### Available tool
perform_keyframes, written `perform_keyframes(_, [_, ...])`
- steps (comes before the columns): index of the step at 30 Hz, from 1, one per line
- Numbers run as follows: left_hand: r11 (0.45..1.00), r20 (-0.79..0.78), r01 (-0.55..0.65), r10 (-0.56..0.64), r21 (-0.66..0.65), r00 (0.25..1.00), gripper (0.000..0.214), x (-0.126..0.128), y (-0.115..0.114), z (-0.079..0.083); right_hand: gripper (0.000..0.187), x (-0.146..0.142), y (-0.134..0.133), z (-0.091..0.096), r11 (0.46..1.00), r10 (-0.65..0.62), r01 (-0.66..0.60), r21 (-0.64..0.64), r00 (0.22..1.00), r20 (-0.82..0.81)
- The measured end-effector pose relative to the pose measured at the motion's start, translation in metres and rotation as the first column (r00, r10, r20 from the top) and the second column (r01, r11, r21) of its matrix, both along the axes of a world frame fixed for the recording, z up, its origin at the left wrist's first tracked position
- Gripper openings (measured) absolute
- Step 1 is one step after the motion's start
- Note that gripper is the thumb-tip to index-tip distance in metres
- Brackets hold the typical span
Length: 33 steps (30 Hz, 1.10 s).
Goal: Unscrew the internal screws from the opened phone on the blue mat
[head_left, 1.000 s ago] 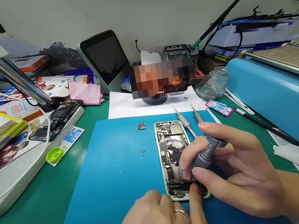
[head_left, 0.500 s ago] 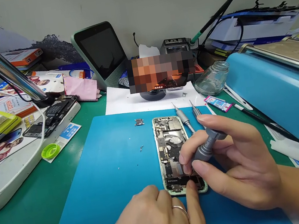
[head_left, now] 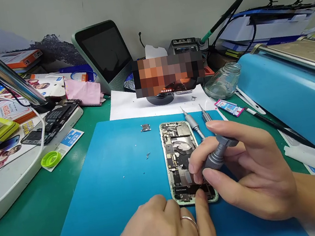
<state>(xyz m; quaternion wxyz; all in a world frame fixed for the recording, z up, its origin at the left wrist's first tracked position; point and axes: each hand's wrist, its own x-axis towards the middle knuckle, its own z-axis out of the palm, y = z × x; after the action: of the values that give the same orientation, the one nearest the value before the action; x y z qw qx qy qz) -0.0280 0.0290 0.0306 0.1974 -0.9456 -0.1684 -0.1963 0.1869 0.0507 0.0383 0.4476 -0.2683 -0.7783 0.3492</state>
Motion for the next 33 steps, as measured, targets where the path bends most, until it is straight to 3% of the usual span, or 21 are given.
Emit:
perform_keyframes(10, [1.000, -0.042, 0.011, -0.012, -0.021, 0.999, 0.055, -0.004, -0.001, -0.001, 0.079, -0.001, -0.001, 0.002, 1.000, -0.005, 0.005, -0.017, 1.000, 0.008])
perform_keyframes(16, [1.000, -0.020, 0.000, 0.000, -0.002, 1.000, 0.049, -0.001, 0.000, 0.003, 0.083, -0.001, -0.002, 0.001, 1.000, -0.023, 0.023, -0.011, 1.000, 0.022])
perform_keyframes(26, [1.000, -0.043, 0.003, -0.004, -0.019, 0.999, 0.038, -0.006, -0.002, -0.001, 0.074, -0.001, -0.005, -0.002, 0.996, -0.084, 0.082, -0.042, 0.995, -0.054])
perform_keyframes(33, [1.000, -0.040, -0.011, 0.011, -0.005, 0.999, 0.055, -0.003, 0.001, -0.010, 0.070, 0.000, -0.003, -0.003, 0.998, -0.065, 0.064, -0.024, 0.997, -0.049])
